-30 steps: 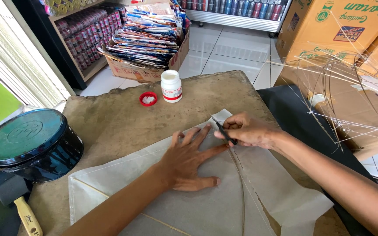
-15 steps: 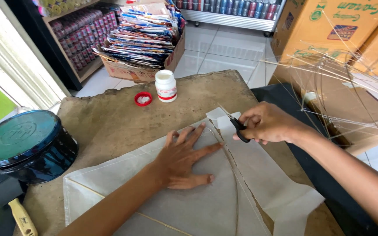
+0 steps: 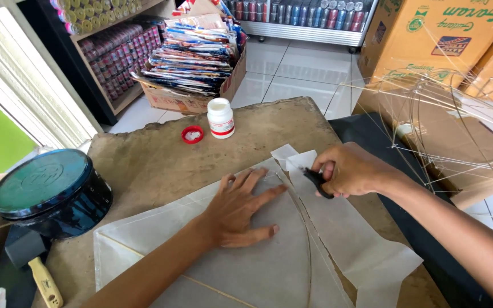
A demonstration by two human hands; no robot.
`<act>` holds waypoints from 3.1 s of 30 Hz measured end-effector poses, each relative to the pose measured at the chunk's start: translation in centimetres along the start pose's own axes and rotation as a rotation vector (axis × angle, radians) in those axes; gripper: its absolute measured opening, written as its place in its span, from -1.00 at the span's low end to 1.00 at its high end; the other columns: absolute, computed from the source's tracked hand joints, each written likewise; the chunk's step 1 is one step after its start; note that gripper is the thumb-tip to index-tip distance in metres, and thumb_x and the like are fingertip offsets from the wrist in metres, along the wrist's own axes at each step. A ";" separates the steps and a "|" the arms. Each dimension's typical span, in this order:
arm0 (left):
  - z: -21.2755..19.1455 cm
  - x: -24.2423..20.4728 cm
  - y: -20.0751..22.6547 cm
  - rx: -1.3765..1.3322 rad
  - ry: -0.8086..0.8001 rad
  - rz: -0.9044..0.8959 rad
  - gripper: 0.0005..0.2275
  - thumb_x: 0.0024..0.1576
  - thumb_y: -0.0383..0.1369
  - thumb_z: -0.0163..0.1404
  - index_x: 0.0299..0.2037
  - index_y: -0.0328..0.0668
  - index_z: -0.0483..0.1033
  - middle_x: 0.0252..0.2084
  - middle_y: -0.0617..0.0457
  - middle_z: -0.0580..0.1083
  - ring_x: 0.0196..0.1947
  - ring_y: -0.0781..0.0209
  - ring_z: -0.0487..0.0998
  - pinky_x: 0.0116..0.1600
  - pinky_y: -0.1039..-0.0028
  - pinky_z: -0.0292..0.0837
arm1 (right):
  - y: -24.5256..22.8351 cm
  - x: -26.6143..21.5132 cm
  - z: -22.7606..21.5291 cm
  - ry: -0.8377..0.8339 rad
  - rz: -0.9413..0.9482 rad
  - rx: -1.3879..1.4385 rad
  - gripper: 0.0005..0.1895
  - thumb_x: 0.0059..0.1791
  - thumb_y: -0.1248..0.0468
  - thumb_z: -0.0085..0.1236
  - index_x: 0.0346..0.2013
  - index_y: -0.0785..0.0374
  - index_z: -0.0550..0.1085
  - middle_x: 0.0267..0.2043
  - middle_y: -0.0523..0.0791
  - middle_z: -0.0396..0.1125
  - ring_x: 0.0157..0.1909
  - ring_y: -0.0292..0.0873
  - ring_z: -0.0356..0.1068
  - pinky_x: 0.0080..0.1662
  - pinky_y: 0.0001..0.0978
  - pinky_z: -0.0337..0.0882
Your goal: Trimming the plastic skin of a kite with scissors and gluing it to the bamboo frame
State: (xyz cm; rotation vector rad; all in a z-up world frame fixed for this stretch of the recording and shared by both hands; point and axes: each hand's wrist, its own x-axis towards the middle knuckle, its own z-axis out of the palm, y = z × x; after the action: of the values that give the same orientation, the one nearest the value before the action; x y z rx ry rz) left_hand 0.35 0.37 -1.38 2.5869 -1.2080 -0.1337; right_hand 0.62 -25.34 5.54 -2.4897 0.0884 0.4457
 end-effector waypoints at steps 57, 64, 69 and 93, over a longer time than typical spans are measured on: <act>1.3 0.3 0.2 0.089 0.035 -0.004 -0.42 0.11 0.12 -0.23 0.33 0.19 0.27 0.37 -0.31 0.19 0.44 -0.34 0.11 0.39 -0.22 -0.06 | 5.5 10.1 -4.6 0.210 -0.788 -0.597 -0.79 -0.26 0.56 0.30 -0.39 0.36 0.48 -0.05 -0.04 0.09 0.05 0.17 0.35 0.00 -0.12 0.47; 1.2 0.4 0.2 0.096 -0.014 -0.004 -0.40 0.14 0.14 -0.29 0.36 0.15 0.19 0.39 -0.28 0.11 0.46 -0.34 0.04 0.38 -0.22 -0.05 | 3.7 8.0 -4.4 0.142 -0.711 -0.453 -0.59 -0.15 0.59 0.15 -0.07 0.18 0.51 0.03 -0.05 0.25 0.10 0.23 0.38 0.03 0.00 0.50; 0.8 0.4 0.4 0.067 -0.017 -0.012 -0.41 0.15 0.12 -0.27 0.36 0.13 0.22 0.39 -0.33 0.12 0.47 -0.36 0.06 0.40 -0.20 -0.06 | -0.1 2.9 -4.6 0.187 -0.503 -0.409 -0.15 -0.16 0.60 0.17 0.41 0.11 0.23 0.41 0.15 0.07 0.38 0.36 0.11 0.27 0.34 0.24; -2.4 0.9 3.4 -0.074 -0.267 0.218 -0.11 -0.15 0.25 0.05 0.47 0.39 0.09 0.59 -0.14 -0.26 0.56 -0.21 -0.44 0.37 -0.30 -0.51 | 4.2 3.2 -4.5 -0.009 -0.389 -0.357 -0.75 -0.02 0.43 0.08 -0.25 0.16 0.70 -0.10 -0.18 0.60 0.00 -0.25 0.57 0.04 -0.41 0.48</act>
State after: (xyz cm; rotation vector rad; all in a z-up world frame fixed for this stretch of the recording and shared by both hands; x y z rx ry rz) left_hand -1.09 -1.86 1.89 2.4094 -1.5360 -0.4807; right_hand 4.23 -31.26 5.61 -2.7596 -0.5130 0.3266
